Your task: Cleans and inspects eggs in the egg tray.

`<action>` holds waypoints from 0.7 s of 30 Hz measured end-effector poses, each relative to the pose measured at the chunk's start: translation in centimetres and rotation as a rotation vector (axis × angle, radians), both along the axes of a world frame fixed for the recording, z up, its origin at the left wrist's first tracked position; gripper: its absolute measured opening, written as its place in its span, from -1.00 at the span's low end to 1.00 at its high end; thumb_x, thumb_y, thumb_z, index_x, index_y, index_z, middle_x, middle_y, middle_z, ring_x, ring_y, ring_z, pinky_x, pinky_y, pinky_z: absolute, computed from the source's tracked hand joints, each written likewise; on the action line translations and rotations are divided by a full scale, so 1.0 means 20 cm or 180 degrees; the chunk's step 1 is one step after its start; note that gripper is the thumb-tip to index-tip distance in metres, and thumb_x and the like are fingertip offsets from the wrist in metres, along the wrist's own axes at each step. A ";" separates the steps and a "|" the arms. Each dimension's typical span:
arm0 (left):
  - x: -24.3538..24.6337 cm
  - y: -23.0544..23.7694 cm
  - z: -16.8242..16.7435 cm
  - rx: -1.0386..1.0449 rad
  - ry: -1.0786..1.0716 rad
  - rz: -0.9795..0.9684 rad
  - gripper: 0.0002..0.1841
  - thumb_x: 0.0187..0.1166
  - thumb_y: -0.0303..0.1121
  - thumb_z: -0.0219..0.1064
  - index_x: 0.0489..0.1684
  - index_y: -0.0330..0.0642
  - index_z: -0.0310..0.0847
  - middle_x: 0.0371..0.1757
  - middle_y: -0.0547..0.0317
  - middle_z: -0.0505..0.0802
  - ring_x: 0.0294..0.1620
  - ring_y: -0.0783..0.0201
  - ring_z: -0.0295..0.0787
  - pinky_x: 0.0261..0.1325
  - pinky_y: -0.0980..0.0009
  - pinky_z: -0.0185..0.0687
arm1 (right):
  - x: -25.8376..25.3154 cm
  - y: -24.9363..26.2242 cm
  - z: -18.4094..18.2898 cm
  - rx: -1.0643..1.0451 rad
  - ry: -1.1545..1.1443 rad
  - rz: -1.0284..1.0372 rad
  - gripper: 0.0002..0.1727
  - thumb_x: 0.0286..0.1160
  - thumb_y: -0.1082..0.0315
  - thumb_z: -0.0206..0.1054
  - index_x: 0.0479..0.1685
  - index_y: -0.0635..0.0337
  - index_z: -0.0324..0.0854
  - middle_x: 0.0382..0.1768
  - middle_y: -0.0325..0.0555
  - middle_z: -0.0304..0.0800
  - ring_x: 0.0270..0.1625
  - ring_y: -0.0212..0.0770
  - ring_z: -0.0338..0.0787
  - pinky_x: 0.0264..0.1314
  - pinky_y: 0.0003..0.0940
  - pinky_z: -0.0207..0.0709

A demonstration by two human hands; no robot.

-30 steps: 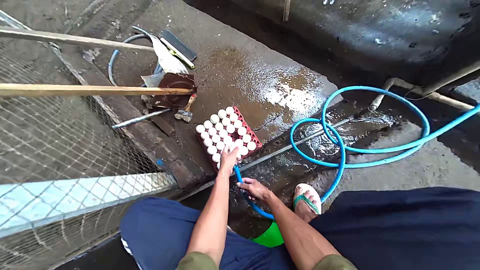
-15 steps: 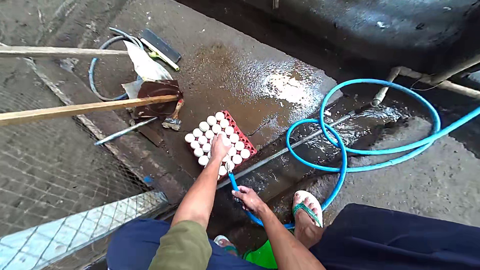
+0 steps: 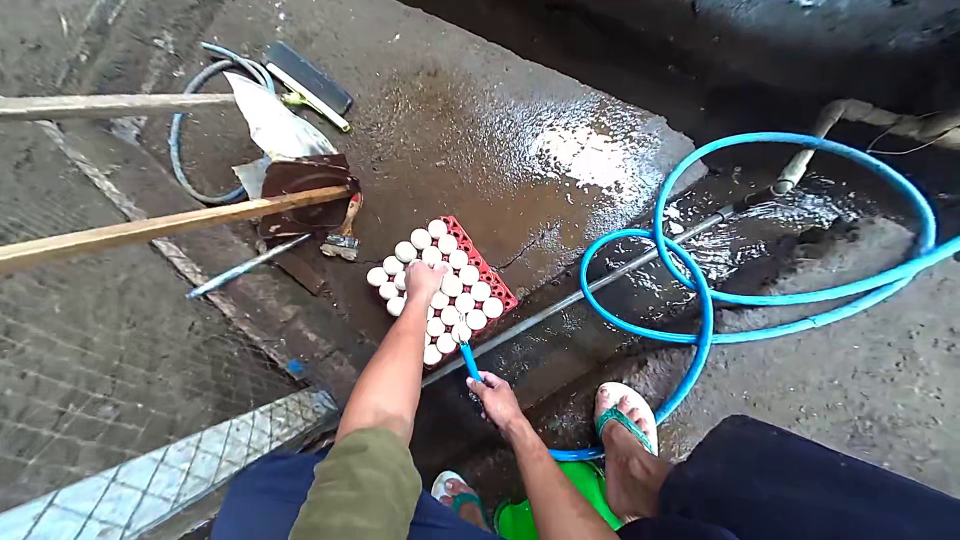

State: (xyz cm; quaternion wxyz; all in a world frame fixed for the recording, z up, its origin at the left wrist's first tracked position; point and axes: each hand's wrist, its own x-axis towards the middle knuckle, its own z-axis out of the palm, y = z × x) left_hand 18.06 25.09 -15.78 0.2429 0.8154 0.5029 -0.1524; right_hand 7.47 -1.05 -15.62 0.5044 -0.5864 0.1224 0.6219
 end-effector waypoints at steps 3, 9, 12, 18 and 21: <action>-0.01 -0.01 0.01 -0.0090 -0.0062 0.0051 -0.49 0.50 -0.07 0.49 0.15 -0.38 0.72 0.19 -0.38 0.78 0.36 -0.31 0.66 0.45 -0.30 0.45 | 0.00 0.00 0.00 -0.0049 0.0034 -0.0073 -0.60 0.74 0.11 0.30 0.40 0.08 0.64 -0.19 -0.10 0.71 -0.49 -0.33 0.50 -0.44 -0.39 0.40; -0.13 -0.12 0.03 -0.0263 -0.0634 0.0185 -0.51 0.51 -0.20 0.51 0.24 -0.39 0.58 0.11 -0.32 0.78 0.21 -0.23 0.72 0.34 -0.20 0.55 | -0.01 0.00 0.00 -0.0076 -0.0003 -0.0082 -0.60 0.74 0.09 0.29 0.41 0.07 0.63 -0.15 -0.08 0.73 -0.45 -0.31 0.54 -0.42 -0.37 0.43; -0.19 -0.15 0.01 -0.0199 -0.0740 -0.0001 -0.56 0.51 -0.17 0.51 0.11 -0.40 0.67 0.14 -0.33 0.76 0.24 -0.21 0.69 0.39 -0.17 0.52 | -0.02 0.00 0.00 -0.0096 0.0033 -0.0114 -0.59 0.74 0.09 0.29 0.41 0.07 0.63 -0.14 -0.08 0.73 -0.46 -0.31 0.53 -0.43 -0.37 0.42; -0.13 -0.13 0.02 -0.0079 -0.0632 -0.0091 -0.67 0.66 -0.28 0.35 0.18 -0.37 0.66 0.20 -0.32 0.75 0.29 -0.19 0.69 0.43 -0.14 0.52 | -0.03 0.00 0.00 -0.0114 0.0028 -0.0178 -0.59 0.75 0.09 0.29 0.42 0.07 0.63 -0.12 -0.08 0.73 -0.44 -0.30 0.54 -0.41 -0.37 0.42; -0.08 -0.13 0.03 0.0014 -0.0524 -0.0344 -0.65 0.65 -0.28 0.34 0.23 -0.35 0.66 0.25 -0.30 0.73 0.33 -0.19 0.67 0.44 -0.14 0.52 | -0.03 0.00 -0.01 -0.0111 0.0023 -0.0207 -0.59 0.74 0.09 0.30 0.42 0.06 0.63 -0.10 -0.07 0.73 -0.42 -0.30 0.56 -0.39 -0.35 0.45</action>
